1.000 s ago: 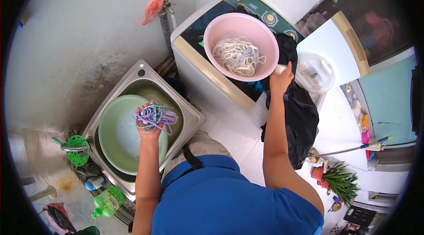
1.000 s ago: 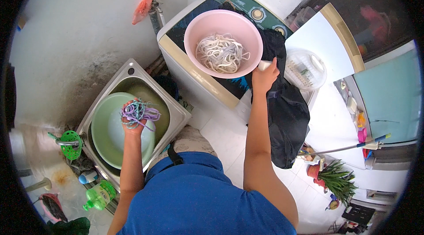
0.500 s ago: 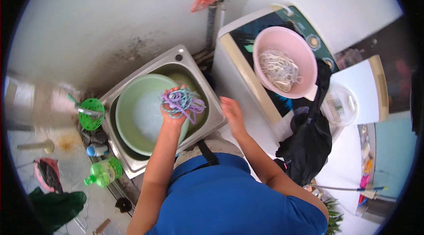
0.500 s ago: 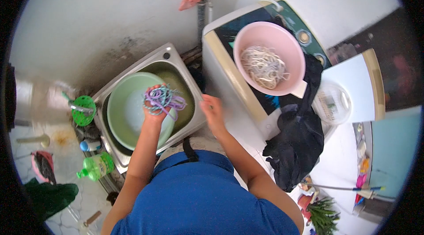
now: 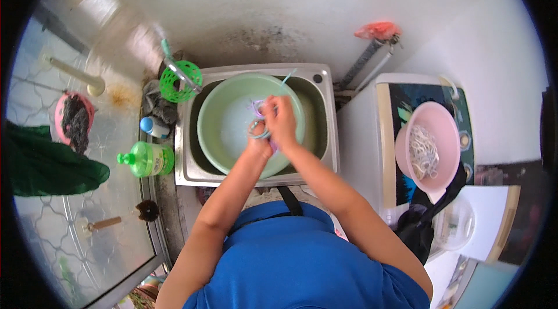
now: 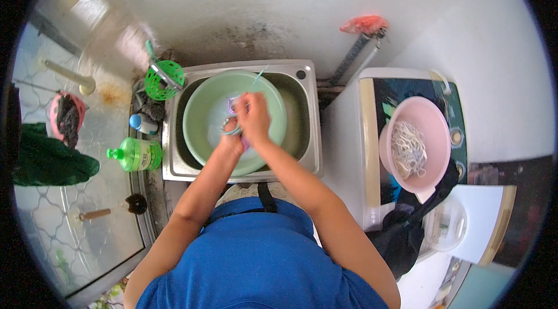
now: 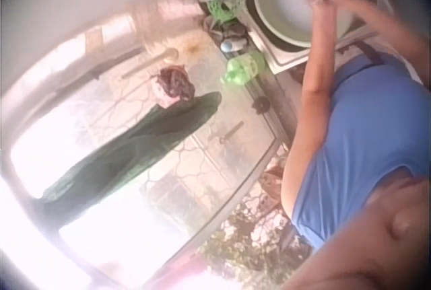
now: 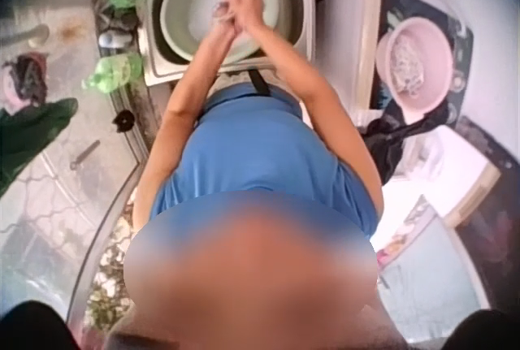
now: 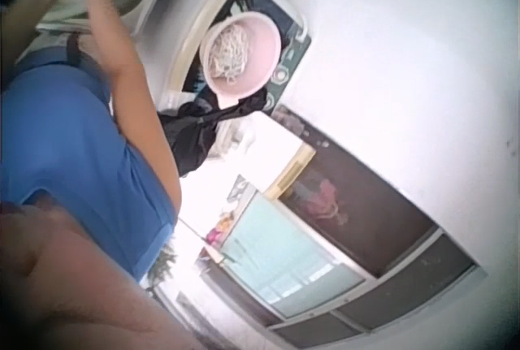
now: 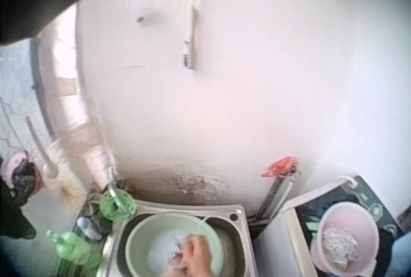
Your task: The person washes white and purple cords in a basin inside a sink. The person applies soap to the cords, rubs them between their hands to clean them, and then rinses them under running water before placing the white cords into a separate pink basin.
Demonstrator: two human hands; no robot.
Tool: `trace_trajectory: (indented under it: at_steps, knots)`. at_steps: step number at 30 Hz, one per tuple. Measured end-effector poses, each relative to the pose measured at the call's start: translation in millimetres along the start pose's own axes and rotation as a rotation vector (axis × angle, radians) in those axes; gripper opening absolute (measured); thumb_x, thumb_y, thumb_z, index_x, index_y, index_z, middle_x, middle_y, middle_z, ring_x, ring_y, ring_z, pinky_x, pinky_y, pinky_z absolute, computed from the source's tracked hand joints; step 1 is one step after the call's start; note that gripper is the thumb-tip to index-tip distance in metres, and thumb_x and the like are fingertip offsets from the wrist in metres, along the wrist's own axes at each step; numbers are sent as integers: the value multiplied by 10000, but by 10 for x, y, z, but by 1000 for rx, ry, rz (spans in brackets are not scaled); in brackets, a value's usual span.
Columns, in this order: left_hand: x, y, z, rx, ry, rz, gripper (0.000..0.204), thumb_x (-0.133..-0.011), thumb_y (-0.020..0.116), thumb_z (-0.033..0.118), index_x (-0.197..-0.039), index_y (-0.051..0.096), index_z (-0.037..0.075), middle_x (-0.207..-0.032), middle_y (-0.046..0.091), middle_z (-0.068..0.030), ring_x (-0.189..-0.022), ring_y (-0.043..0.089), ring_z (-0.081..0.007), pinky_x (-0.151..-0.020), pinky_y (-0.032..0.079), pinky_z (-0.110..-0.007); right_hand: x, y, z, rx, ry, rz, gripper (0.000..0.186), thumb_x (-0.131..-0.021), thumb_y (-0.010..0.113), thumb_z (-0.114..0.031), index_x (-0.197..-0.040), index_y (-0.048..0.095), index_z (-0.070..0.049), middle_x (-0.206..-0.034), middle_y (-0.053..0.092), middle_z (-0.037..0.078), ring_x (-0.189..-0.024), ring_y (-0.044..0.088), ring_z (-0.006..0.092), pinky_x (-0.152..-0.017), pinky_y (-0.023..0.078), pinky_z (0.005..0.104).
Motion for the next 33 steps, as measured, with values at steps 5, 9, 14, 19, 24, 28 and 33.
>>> trace_trajectory:
  at_steps: [5,9,14,19,24,28,33]
  knots:
    - [222,53,390,-27,96,147,415,-949,321,304,-1301,417,106,-1305,459,-86,-1189,439,-237,-999,349,-373,-70,369,82,151,47,5,169,-788,597,-205,-747,498,-75,-819,530,131,-736,544,350,-612,429,443]
    - [291,-298,764,38,171,-30,430,-946,347,362,-1289,423,113,-1302,462,-103,-1178,453,-250,-998,359,-390,443,703,-873,150,-251,-172,94,-786,583,-148,-736,551,-76,-767,601,129,-666,583,352,-573,460,408]
    - [351,-533,745,45,223,176,404,-930,415,279,-1273,429,66,-1232,502,-100,-1123,495,-230,-983,386,-369,-144,1086,137,292,49,-235,205,-825,578,-243,-748,543,-56,-804,609,146,-655,570,358,-562,436,415]
    - [354,-424,1061,95,241,-90,465,-944,361,369,-1335,377,119,-1338,427,-86,-1196,427,-265,-1007,346,-420,254,1158,-299,292,-193,-146,188,-827,577,-262,-757,557,-89,-893,594,136,-841,583,325,-651,451,424]
    - [400,-640,671,79,85,194,447,-961,296,382,-1273,401,80,-1239,488,-79,-1173,438,-221,-1034,310,-373,-52,1283,15,424,-82,-235,254,-795,584,-296,-691,555,-66,-738,592,102,-683,588,336,-576,459,463]
    - [437,-256,716,125,65,20,476,-943,326,426,-1241,416,67,-1224,488,-96,-1168,436,-267,-1028,313,-425,-453,1089,-253,470,-251,-125,196,-764,605,-224,-671,533,-67,-744,557,82,-711,566,310,-552,449,444]
    - [411,26,622,168,-209,-99,531,-882,399,538,-1171,463,98,-1206,492,-135,-1181,405,-401,-970,342,-539,-237,1110,-305,335,-336,-240,146,-644,637,-96,-659,503,-41,-839,502,97,-826,511,321,-651,438,438]
Point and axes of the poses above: each hand's wrist, its own x-axis away from the middle knuckle, its own y-axis out of the palm, z = x × y, the point moved 10 cm from there along -x, towards the middle knuckle
